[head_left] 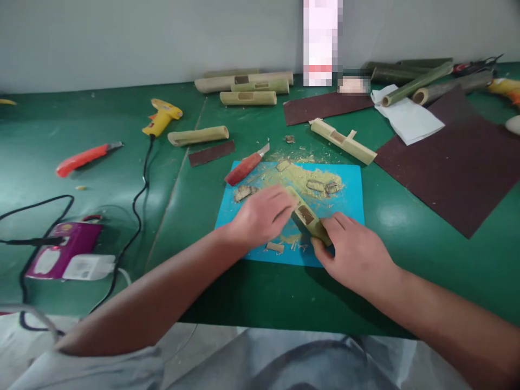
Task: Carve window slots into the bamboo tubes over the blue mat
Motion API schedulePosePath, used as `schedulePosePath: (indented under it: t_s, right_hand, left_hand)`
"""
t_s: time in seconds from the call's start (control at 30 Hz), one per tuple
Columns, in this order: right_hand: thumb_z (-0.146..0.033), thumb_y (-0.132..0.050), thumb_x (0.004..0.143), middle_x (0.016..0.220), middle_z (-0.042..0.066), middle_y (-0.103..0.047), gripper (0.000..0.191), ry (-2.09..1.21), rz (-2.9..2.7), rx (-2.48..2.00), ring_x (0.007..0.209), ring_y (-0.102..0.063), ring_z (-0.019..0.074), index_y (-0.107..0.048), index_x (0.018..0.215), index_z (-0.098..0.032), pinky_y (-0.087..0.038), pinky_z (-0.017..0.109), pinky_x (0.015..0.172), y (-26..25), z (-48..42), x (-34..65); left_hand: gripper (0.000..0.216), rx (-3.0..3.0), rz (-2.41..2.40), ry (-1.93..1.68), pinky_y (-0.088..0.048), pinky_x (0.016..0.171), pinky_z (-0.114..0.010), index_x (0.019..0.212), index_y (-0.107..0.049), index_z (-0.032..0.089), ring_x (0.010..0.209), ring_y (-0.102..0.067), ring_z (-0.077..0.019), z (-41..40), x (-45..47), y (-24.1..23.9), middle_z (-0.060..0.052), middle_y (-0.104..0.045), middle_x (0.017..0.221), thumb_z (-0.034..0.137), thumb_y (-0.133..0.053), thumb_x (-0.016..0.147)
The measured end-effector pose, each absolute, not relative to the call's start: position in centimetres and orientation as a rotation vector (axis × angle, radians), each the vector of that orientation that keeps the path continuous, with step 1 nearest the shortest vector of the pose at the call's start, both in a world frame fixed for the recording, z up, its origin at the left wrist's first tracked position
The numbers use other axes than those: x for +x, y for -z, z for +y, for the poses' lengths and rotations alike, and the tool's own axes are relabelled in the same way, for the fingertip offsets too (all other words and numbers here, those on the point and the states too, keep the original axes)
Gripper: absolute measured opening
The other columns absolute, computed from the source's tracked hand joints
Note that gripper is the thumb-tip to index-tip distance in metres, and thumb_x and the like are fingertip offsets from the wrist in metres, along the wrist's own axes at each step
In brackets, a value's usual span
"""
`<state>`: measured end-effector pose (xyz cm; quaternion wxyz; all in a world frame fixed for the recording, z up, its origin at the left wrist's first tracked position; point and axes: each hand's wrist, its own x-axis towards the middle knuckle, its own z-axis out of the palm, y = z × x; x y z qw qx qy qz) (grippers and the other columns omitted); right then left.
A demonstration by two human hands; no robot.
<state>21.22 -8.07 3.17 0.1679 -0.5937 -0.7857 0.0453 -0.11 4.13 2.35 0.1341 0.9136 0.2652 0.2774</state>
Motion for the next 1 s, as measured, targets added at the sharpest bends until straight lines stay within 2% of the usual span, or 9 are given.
schedulePosePath:
  t_s: [0.4, 0.53, 0.83, 1.0]
  right_hand:
    - [-0.028, -0.053, 0.095, 0.078, 0.005, -0.061, 0.017, -0.175, -2.232, -1.691, 0.068, -0.056, 0.0174, -0.062, 0.086, -0.017, -0.035, 0.03, 0.059, -3.07, -7.98, 21.28]
    - [-0.027, -0.054, 0.095, 0.078, 0.005, -0.061, 0.016, -0.165, -2.235, -1.691, 0.067, -0.057, 0.0176, -0.063, 0.085, -0.017, -0.035, 0.03, 0.059, -3.12, -8.05, 21.27]
    - [-0.028, -0.054, 0.095, 0.081, 0.005, -0.062, 0.015, -0.215, -2.233, -1.706, 0.07, -0.057, 0.018, -0.062, 0.087, -0.018, -0.035, 0.03, 0.06, -3.14, -8.04, 21.24]
    - [-0.028, -0.053, 0.095, 0.079, 0.005, -0.061, 0.016, -0.185, -2.235, -1.694, 0.069, -0.057, 0.018, -0.062, 0.086, -0.018, -0.034, 0.03, 0.059, -3.06, -8.08, 21.25]
  left_hand:
    - [0.019, 2.621, 0.789, -0.841, -0.055, 0.076, -0.033, 0.094, -0.07, 0.017, 0.081, -0.066, -0.0186, 3.84, -0.24, -2.33, -0.006, -0.071, 0.086, 0.02, -0.055, 0.103]
    - [0.017, 2.619, 0.759, -0.826, -0.056, 0.079, -0.033, 0.098, -0.07, 0.017, 0.085, -0.067, -0.0183, 3.66, -0.12, -2.32, -0.007, -0.072, 0.09, 0.02, -0.054, 0.104]
    - [0.018, 2.588, 0.838, -0.849, -0.055, 0.076, -0.033, 0.093, -0.069, 0.018, 0.081, -0.065, -0.0177, 4.13, -0.38, -2.25, -0.005, -0.069, 0.084, 0.02, -0.054, 0.103]
    - [0.019, 2.582, 0.783, -0.82, -0.056, 0.078, -0.034, 0.098, -0.071, 0.018, 0.084, -0.066, -0.0179, 3.9, -0.35, -2.17, -0.006, -0.072, 0.089, 0.021, -0.054, 0.103]
